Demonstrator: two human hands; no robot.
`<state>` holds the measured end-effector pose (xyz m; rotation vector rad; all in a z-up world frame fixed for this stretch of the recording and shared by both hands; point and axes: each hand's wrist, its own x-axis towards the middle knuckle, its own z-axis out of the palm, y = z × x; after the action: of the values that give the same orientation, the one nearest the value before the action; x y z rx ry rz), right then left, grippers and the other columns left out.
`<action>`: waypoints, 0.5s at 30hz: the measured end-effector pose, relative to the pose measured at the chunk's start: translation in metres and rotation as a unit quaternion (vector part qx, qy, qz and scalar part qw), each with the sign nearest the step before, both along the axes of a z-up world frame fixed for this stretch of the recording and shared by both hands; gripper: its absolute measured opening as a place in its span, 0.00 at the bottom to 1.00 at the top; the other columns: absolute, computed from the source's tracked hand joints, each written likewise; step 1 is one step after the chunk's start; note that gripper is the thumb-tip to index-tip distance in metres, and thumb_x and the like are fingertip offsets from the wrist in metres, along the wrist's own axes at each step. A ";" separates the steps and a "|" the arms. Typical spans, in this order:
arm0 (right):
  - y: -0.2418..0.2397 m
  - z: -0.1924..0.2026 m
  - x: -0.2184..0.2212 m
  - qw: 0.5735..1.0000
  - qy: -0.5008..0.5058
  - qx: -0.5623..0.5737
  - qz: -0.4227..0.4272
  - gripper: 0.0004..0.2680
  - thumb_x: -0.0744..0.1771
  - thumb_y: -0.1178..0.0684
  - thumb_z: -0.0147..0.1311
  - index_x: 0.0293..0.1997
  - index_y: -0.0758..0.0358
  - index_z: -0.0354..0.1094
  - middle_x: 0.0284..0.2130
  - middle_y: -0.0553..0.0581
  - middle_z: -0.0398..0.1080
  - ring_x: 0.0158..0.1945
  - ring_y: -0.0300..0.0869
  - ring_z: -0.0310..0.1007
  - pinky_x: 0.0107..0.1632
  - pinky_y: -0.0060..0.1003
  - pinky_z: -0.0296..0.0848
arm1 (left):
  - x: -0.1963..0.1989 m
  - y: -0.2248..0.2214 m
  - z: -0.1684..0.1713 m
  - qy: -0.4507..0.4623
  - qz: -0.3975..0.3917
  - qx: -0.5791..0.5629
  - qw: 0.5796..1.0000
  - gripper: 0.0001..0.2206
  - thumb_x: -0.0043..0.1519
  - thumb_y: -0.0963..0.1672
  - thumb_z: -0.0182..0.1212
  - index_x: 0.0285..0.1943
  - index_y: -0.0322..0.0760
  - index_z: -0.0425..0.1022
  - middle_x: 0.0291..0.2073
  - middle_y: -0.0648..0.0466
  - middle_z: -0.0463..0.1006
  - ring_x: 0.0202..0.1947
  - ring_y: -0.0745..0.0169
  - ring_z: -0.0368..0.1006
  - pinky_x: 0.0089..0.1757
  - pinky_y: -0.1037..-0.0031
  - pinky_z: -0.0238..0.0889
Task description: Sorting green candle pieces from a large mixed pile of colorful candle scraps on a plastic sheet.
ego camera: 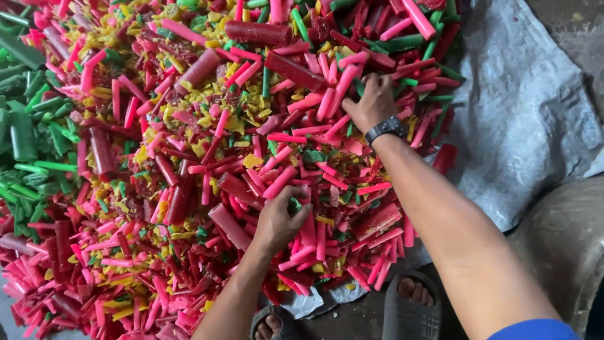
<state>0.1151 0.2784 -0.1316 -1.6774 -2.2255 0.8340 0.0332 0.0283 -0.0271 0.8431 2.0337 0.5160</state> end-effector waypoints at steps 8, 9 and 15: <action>0.002 0.003 -0.009 1.000 -0.012 -0.008 0.018 0.12 0.56 0.46 0.50 0.36 0.58 0.62 0.39 0.57 0.59 0.42 0.53 0.66 0.38 0.49 0.70 | 0.018 -0.007 0.004 -0.011 0.010 -0.008 1.000 0.13 0.48 0.49 0.56 0.42 0.53 0.67 0.33 0.46 0.73 0.40 0.44 0.69 0.40 0.59 0.62; 0.000 0.016 -0.009 0.999 -0.006 -0.002 0.034 0.11 0.57 0.48 0.48 0.36 0.59 0.63 0.35 0.58 0.61 0.40 0.53 0.67 0.38 0.47 0.69 | 0.020 -0.009 0.002 -0.019 0.014 -0.007 1.000 0.13 0.48 0.48 0.57 0.42 0.52 0.67 0.33 0.46 0.73 0.40 0.44 0.69 0.39 0.59 0.62; -0.068 0.046 0.018 0.979 0.106 -0.145 0.096 0.21 0.56 0.40 0.50 0.46 0.62 0.59 0.37 0.66 0.66 0.46 0.56 0.64 0.43 0.49 0.65 | 0.013 -0.019 0.002 -0.039 0.037 0.016 0.998 0.13 0.48 0.49 0.57 0.42 0.53 0.69 0.31 0.47 0.75 0.36 0.49 0.71 0.36 0.63 0.65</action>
<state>0.1328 0.2103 -0.0854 -1.4160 -2.2251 1.3741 0.0465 0.0088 -0.0252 0.7571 1.9947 0.6161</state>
